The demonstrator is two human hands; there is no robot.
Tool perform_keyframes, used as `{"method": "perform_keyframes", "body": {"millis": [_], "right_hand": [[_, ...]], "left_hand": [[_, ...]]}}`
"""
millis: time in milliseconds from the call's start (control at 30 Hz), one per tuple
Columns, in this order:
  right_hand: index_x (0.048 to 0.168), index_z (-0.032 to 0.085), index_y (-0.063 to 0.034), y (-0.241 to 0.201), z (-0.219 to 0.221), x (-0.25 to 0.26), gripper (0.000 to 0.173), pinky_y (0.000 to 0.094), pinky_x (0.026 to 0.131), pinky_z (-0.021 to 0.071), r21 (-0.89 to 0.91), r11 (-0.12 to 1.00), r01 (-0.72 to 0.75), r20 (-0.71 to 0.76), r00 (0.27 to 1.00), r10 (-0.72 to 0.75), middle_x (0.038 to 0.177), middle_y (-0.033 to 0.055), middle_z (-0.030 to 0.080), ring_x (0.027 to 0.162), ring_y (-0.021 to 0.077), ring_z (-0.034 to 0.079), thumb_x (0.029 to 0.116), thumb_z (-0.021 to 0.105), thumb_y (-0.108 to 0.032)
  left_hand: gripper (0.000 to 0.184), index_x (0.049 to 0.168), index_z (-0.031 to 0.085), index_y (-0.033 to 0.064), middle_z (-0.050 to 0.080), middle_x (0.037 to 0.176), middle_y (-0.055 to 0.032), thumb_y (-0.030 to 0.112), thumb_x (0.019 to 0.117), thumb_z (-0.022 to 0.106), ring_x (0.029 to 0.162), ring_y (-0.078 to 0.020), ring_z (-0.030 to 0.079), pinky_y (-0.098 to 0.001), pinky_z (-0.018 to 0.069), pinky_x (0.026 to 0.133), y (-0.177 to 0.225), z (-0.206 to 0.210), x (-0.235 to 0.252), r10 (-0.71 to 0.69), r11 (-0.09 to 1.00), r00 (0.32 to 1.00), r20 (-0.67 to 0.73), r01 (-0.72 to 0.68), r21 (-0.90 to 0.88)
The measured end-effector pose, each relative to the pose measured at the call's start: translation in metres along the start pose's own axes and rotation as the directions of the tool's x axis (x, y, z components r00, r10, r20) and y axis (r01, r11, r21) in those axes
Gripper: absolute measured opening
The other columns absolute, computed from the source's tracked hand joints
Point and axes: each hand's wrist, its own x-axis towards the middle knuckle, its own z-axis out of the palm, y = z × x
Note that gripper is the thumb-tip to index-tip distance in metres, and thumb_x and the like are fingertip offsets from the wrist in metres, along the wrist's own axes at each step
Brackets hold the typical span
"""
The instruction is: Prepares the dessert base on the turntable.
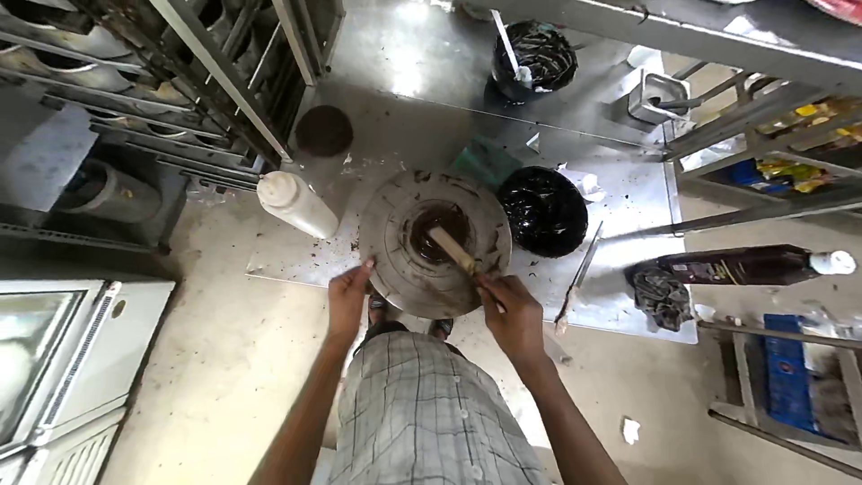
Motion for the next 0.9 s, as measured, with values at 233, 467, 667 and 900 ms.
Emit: {"method": "perform_keyframes", "body": {"millis": [233, 467, 667, 900], "right_hand": [[0.118, 0.077, -0.0169, 0.008, -0.008, -0.008, 0.026, 0.0329, 0.064, 0.0597, 0.043, 0.999, -0.017, 0.023, 1.000, 0.016, 0.098, 0.0041, 0.069, 0.075, 0.0131, 0.067, 0.0952, 0.067, -0.017], [0.116, 0.078, -0.0181, 0.016, -0.008, -0.012, 0.024, 0.0292, 0.063, 0.0598, 0.143, 0.989, -0.028, 0.060, 0.998, 0.019, 0.096, 0.0008, 0.068, 0.074, 0.0089, 0.066, 0.0952, 0.066, -0.018], [0.118, 0.078, -0.0198, 0.024, -0.006, -0.016, 0.027, 0.0295, 0.063, 0.0605, 0.091, 0.995, -0.034, 0.005, 0.999, 0.034, 0.099, 0.0020, 0.068, 0.074, 0.0090, 0.066, 0.0945, 0.064, -0.016], [0.114, 0.078, -0.0148, 0.008, -0.005, -0.011, 0.020, 0.0291, 0.067, 0.0619, 0.492, 0.837, -0.240, 0.193, 0.967, 0.164, 0.097, -0.0014, 0.072, 0.078, 0.0088, 0.068, 0.0960, 0.069, -0.019]], "left_hand": [[0.031, 0.106, 0.067, -0.0062, 0.075, 0.091, -0.0115, 0.022, 0.1055, 0.054, 0.084, -0.0202, 0.073, -0.0385, 0.0618, 0.081, -0.012, 0.028, -0.045, -0.208, 0.974, 0.946, 0.249, 0.224, -0.036], [0.048, 0.109, 0.068, -0.0001, 0.073, 0.092, -0.0085, 0.038, 0.1108, 0.040, 0.082, -0.0167, 0.071, -0.0369, 0.0608, 0.080, 0.031, -0.005, 0.014, -0.150, 0.977, 0.989, 0.007, 0.149, -0.153], [0.031, 0.093, 0.072, -0.0027, 0.071, 0.078, -0.0096, 0.018, 0.1056, 0.053, 0.071, -0.0178, 0.069, -0.0371, 0.0603, 0.074, -0.010, -0.019, 0.010, -0.024, 0.998, 0.986, 0.164, 0.034, -0.060], [0.036, 0.080, 0.070, -0.0032, 0.072, 0.067, -0.0093, 0.011, 0.1057, 0.049, 0.061, -0.0162, 0.071, -0.0320, 0.0618, 0.065, -0.031, 0.004, -0.018, 0.004, 0.992, 0.996, 0.084, 0.007, -0.128]]}}
